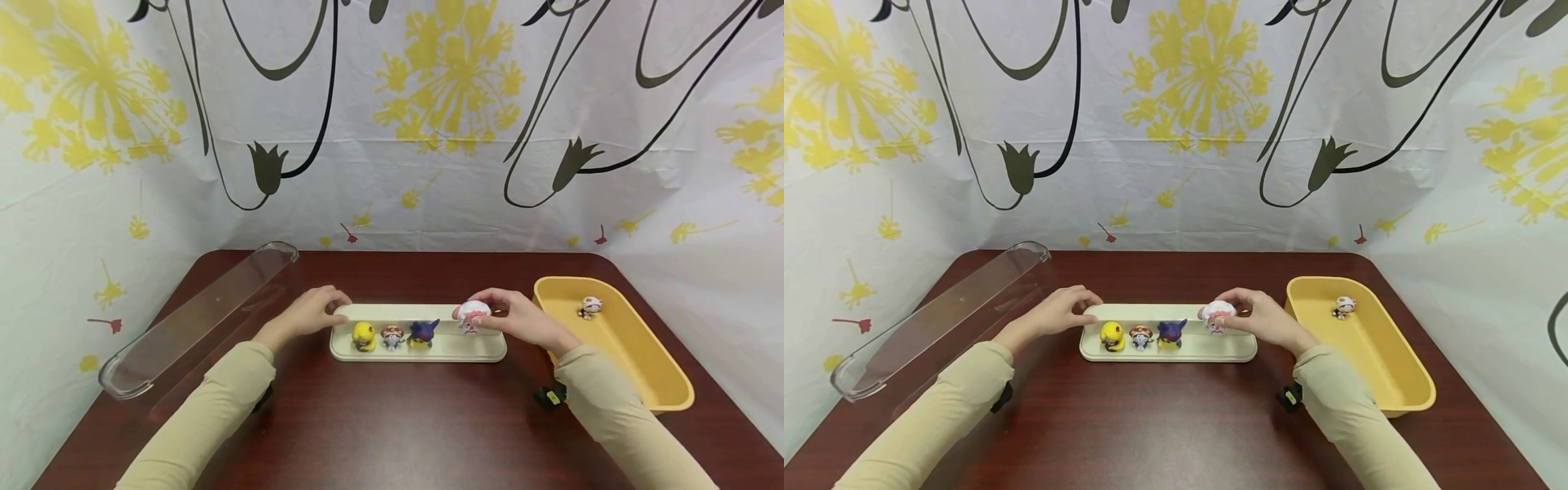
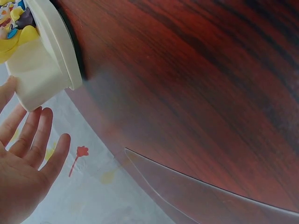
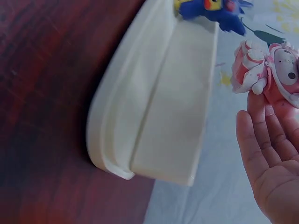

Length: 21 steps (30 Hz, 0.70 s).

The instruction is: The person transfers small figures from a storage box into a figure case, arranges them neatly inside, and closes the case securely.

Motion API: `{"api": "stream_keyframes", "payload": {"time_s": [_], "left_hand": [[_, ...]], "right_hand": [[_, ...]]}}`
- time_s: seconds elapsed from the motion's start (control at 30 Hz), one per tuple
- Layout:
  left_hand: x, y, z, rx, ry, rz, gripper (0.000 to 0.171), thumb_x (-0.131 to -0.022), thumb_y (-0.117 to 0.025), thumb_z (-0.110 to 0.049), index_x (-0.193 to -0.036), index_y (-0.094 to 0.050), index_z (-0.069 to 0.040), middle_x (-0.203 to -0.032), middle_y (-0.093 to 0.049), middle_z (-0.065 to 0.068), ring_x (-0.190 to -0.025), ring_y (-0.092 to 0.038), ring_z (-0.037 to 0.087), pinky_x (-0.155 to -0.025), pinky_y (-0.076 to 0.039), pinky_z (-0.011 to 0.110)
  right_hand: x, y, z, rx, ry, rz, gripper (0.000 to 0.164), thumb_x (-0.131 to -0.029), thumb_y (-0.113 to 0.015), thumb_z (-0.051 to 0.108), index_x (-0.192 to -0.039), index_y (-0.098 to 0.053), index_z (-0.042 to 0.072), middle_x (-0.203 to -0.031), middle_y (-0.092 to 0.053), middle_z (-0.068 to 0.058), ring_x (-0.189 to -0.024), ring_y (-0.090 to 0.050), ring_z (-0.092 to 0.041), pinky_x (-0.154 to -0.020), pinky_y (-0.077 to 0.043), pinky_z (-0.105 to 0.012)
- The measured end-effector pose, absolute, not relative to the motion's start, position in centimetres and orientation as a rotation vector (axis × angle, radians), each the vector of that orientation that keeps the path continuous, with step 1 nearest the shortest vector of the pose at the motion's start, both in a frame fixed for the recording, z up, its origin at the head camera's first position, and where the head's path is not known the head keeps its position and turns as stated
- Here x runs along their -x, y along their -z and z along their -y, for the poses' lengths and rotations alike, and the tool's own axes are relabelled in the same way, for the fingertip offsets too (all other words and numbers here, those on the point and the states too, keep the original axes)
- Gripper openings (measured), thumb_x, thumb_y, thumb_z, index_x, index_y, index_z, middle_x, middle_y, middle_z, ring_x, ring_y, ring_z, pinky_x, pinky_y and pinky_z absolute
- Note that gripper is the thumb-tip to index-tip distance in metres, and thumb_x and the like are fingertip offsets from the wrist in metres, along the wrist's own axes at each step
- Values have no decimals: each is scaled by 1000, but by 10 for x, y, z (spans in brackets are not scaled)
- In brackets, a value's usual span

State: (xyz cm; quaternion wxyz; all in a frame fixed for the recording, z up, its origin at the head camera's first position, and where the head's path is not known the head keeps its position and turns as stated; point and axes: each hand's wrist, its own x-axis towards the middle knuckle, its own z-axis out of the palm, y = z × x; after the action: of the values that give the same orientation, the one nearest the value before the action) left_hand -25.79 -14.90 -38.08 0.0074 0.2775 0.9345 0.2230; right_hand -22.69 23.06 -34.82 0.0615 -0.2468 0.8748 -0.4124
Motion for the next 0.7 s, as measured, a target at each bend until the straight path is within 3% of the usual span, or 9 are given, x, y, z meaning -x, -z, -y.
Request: {"api": "stream_keyframes", "payload": {"time_s": [0.23, 0.7], "left_hand": [[259, 381, 149, -853, -690, -2920, 31, -78, -67, -26, -103, -62, -8, -85, -54, 1, -78, -51, 14, -68, -41, 29], [258, 381, 150, -869, -707, -2916, 32, -78, -68, -26, -103, -62, -7, -85, -54, 1, -78, -51, 15, -68, -41, 29]], "right_hand": [[214, 345, -215, 836, 1268, -2612, 30, -79, -66, 9, -106, -57, -1, -91, -59, -8, -78, -55, -23, -67, -45, -31], [211, 361, -209, 784, 1286, -2582, 33, -77, -67, 8, -107, -56, -1, -95, -59, -9, -81, -56, -23, -69, -46, -29]]}}
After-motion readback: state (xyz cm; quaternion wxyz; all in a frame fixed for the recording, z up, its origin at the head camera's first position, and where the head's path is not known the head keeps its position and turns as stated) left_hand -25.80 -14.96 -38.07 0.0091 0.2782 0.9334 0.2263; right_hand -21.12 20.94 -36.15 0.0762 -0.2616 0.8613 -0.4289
